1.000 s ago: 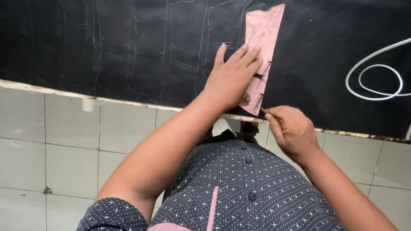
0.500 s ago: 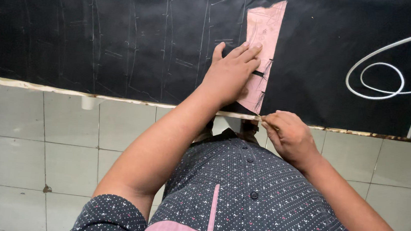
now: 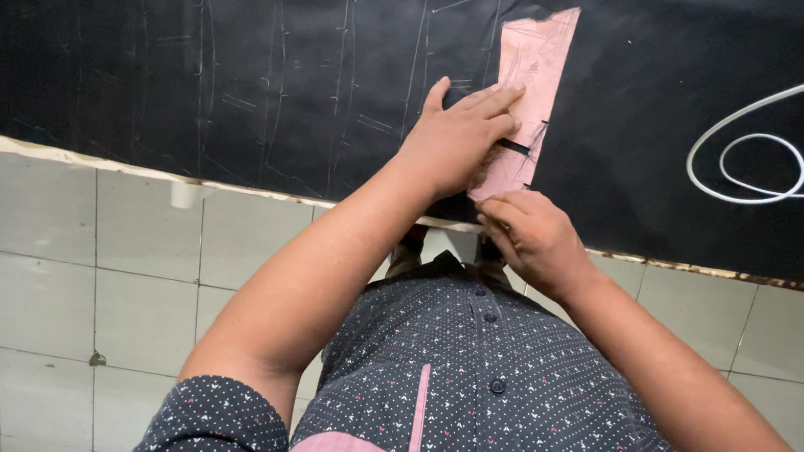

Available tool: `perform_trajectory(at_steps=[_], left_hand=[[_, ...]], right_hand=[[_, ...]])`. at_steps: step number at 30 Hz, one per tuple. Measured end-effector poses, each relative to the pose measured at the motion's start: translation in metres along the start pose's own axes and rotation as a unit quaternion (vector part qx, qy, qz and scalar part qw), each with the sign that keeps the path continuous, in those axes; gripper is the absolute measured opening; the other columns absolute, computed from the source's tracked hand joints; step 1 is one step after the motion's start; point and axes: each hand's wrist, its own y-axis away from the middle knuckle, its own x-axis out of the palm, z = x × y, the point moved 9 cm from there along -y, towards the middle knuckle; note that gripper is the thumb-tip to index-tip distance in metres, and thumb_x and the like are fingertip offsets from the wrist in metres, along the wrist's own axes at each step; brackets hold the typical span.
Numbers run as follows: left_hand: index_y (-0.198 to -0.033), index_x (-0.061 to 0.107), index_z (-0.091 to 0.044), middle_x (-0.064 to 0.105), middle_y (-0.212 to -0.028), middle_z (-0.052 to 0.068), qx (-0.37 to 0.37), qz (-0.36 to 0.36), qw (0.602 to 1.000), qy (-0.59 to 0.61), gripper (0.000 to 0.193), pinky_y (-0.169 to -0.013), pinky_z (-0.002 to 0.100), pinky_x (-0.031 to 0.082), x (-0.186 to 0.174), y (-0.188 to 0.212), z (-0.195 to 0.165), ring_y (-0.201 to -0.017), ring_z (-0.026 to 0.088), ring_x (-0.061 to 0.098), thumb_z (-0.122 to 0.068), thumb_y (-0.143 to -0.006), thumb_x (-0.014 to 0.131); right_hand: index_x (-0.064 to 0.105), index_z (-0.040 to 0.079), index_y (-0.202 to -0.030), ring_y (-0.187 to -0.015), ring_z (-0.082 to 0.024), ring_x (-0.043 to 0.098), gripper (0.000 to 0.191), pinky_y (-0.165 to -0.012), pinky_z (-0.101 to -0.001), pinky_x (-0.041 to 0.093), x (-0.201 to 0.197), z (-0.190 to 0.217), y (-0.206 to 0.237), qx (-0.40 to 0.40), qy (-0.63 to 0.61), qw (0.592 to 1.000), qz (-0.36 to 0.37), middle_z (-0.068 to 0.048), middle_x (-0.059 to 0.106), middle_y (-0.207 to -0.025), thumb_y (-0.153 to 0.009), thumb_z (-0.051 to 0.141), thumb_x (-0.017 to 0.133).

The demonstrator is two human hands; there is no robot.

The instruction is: The person aligns a pink pattern piece on a black marking sheet and traces around its edges with a marking pen. They reposition the piece, flip it over, and continue tracing the outline and internal marks onto the sheet below.

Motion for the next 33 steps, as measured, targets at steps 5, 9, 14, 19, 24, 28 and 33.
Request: perform_trajectory(at_steps=[5,9,14,19,24,28,33], left_hand=[[-0.131,0.055,-0.019,0.035,-0.164,-0.007,-0.024,0.035,0.999,-0.002,0.064,-0.12,0.064,0.018,0.001,-0.002,0.004,-0.151,0.016,0.034,-0.008,-0.072,0.078],[-0.139,0.049,-0.021,0.037,-0.161,-0.006,-0.03,0.015,0.999,0.027,0.076,-0.119,0.065,0.016,-0.003,-0.001,0.008,-0.148,0.015,0.036,-0.007,-0.071,0.08],[-0.137,0.052,-0.021,0.037,-0.162,-0.006,-0.031,0.009,0.999,0.035,0.076,-0.121,0.063,0.016,-0.003,0.001,0.01,-0.148,0.016,0.036,-0.006,-0.069,0.081],[-0.133,0.054,-0.02,0.036,-0.162,-0.006,-0.035,0.022,0.999,0.033,0.073,-0.12,0.063,0.015,0.0,0.003,0.011,-0.149,0.016,0.035,-0.007,-0.067,0.081],[-0.134,0.055,-0.019,0.036,-0.162,-0.006,-0.023,0.0,0.999,0.03,0.071,-0.12,0.064,0.015,-0.002,0.003,0.009,-0.148,0.016,0.036,-0.007,-0.069,0.082],[-0.135,0.054,-0.02,0.035,-0.162,-0.007,-0.029,0.015,0.999,0.026,0.074,-0.121,0.063,0.015,0.001,0.003,0.011,-0.149,0.015,0.035,-0.007,-0.067,0.083],[-0.138,0.052,-0.02,0.033,-0.162,-0.008,-0.038,0.036,0.998,0.031,0.079,-0.121,0.062,0.013,0.006,0.003,0.009,-0.148,0.015,0.032,-0.011,-0.067,0.085]], right_hand=[[0.071,0.0,-0.106,-0.086,-0.025,0.072,0.01,-0.079,-0.0347,0.057,-0.021,-0.039,0.002,0.131,-0.05,0.987,-0.075,-0.014,0.072,-0.098,-0.1,0.007,0.066],[0.071,-0.001,-0.109,-0.087,-0.022,0.073,0.015,-0.08,-0.0321,0.057,-0.028,-0.071,-0.004,0.198,-0.09,0.968,-0.125,-0.014,0.074,-0.101,-0.104,0.012,0.064],[0.072,0.0,-0.11,-0.086,-0.022,0.073,0.016,-0.079,-0.0328,0.057,-0.02,-0.077,-0.014,0.193,-0.094,0.969,-0.119,-0.015,0.074,-0.1,-0.104,0.013,0.065],[0.072,0.0,-0.109,-0.086,-0.026,0.073,0.015,-0.078,-0.0346,0.057,-0.019,-0.07,-0.018,0.172,-0.049,0.976,-0.127,-0.016,0.073,-0.101,-0.104,0.013,0.066],[0.072,0.001,-0.109,-0.085,-0.027,0.073,0.015,-0.077,-0.0355,0.057,-0.019,-0.071,-0.019,0.17,-0.061,0.976,-0.121,-0.015,0.072,-0.1,-0.104,0.014,0.066],[0.073,0.003,-0.108,-0.088,-0.03,0.072,0.015,-0.078,-0.0371,0.056,-0.021,-0.064,-0.02,0.134,-0.017,0.988,-0.081,-0.013,0.073,-0.101,-0.105,0.016,0.066],[0.075,0.004,-0.102,-0.086,-0.033,0.071,0.014,-0.076,-0.0406,0.055,-0.031,-0.065,-0.008,0.162,0.133,0.976,-0.058,-0.014,0.073,-0.099,-0.101,0.017,0.069]])
